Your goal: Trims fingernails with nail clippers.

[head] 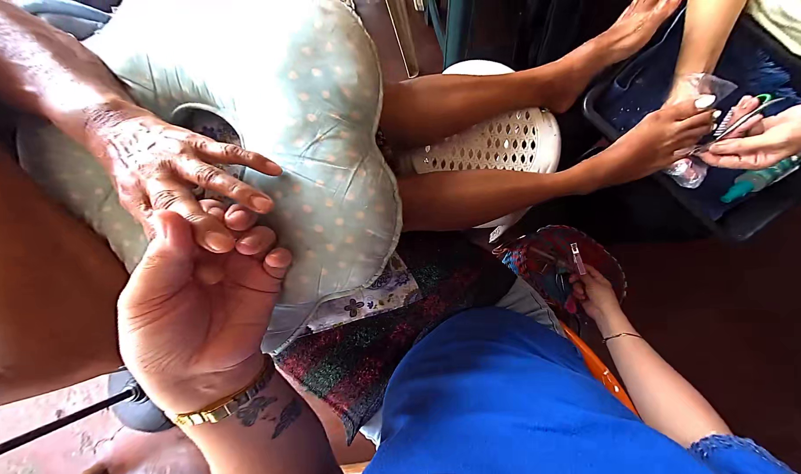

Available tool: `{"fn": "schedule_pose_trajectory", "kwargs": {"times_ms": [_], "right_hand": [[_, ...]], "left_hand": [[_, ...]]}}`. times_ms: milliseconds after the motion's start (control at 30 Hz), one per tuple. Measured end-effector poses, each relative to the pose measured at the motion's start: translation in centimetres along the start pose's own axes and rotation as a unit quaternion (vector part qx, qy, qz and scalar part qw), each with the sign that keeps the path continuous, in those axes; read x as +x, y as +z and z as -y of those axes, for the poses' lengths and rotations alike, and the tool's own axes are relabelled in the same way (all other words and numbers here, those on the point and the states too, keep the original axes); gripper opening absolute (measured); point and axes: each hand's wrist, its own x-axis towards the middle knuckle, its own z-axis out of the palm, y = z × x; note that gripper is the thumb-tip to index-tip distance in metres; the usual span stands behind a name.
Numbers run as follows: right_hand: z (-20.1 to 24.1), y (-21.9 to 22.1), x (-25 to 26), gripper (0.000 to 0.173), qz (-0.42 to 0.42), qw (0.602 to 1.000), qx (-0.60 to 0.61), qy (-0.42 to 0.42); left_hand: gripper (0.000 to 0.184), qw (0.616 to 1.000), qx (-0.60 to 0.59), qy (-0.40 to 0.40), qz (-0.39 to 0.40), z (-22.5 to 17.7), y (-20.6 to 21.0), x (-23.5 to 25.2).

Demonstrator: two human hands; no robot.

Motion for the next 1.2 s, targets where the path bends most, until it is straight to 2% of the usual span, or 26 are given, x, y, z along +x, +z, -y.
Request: {"fn": "schedule_pose_trajectory", "kwargs": {"times_ms": [67, 167, 233, 300, 400, 467, 600, 667, 700, 767, 833, 867, 933, 1000, 1200], "right_hand": [[0.5, 0.2, -0.1, 0.025, 0.079, 0.997, 0.015, -0.007], [5.2, 3.9, -2.1, 0.022, 0.205, 0.972, -0.068, -0.089], [8.6, 8.2, -4.6, 0.015, 0.271, 0.94, -0.116, -0.17], [10.1, 12.0, -5.8, 0.011, 0.325, 0.893, -0.16, -0.266], [10.1, 16.0, -6.7, 0.014, 0.326, 0.797, -0.356, -0.364], [10.5, 17.8, -7.3, 0.021, 0.333, 0.727, -0.469, -0.375], [11.9, 18.7, -8.5, 0.049, 0.346, 0.677, -0.548, -0.35], [12.3, 19.0, -9.2, 0.052, 0.345, 0.652, -0.58, -0.346], [13.0, 19.2, -9.8, 0.048, 0.354, 0.653, -0.585, -0.325], [15.2, 19.6, -10.5, 0.038, 0.398, 0.686, -0.54, -0.282], [17.4, 20.0, -11.1, 0.036, 0.47, 0.728, -0.421, -0.27], [18.7, 20.6, -11.6, 0.035, 0.524, 0.736, -0.335, -0.267], [21.8, 22.7, -13.0, 0.039, 0.628, 0.707, -0.201, -0.255], [24.7, 25.2, -15.0, 0.041, 0.68, 0.674, -0.143, -0.251], [28.3, 30.9, -18.6, 0.032, 0.661, 0.63, -0.242, -0.328]], "left_hand": [[0.033, 1.0, 0.012, 0.001, -0.002, 0.0, 0.3, 0.0], [0.032, 0.999, 0.031, 0.004, -0.007, -0.1, 0.4, -0.3], [0.033, 0.999, 0.04, 0.009, 0.009, 0.0, 0.4, -0.3], [0.035, 0.998, 0.062, 0.01, -0.004, 0.1, 1.2, -0.2], [0.036, 0.998, 0.038, 0.02, -0.036, 0.1, 2.4, -0.2], [0.03, 0.999, 0.0, 0.023, -0.041, 0.1, 2.2, -0.3], [0.023, 0.998, -0.057, 0.01, -0.034, 0.2, 1.7, -0.3], [0.022, 0.997, -0.076, 0.002, -0.024, 0.1, 1.5, -0.3], [0.022, 0.996, -0.082, -0.001, -0.018, 0.1, 1.5, -0.3], [0.021, 0.996, -0.091, -0.007, -0.019, 0.0, 1.5, -0.2], [0.019, 0.994, -0.104, -0.01, -0.02, 0.0, 1.5, -0.2], [0.018, 0.993, -0.112, -0.011, -0.022, 0.1, 1.5, -0.2], [0.018, 0.992, -0.12, -0.015, -0.02, 0.1, 1.5, -0.2], [0.018, 0.992, -0.12, -0.016, -0.022, 0.1, 1.4, -0.2], [0.016, 0.99, -0.14, -0.021, -0.029, 0.0, 1.6, -0.2]]}}
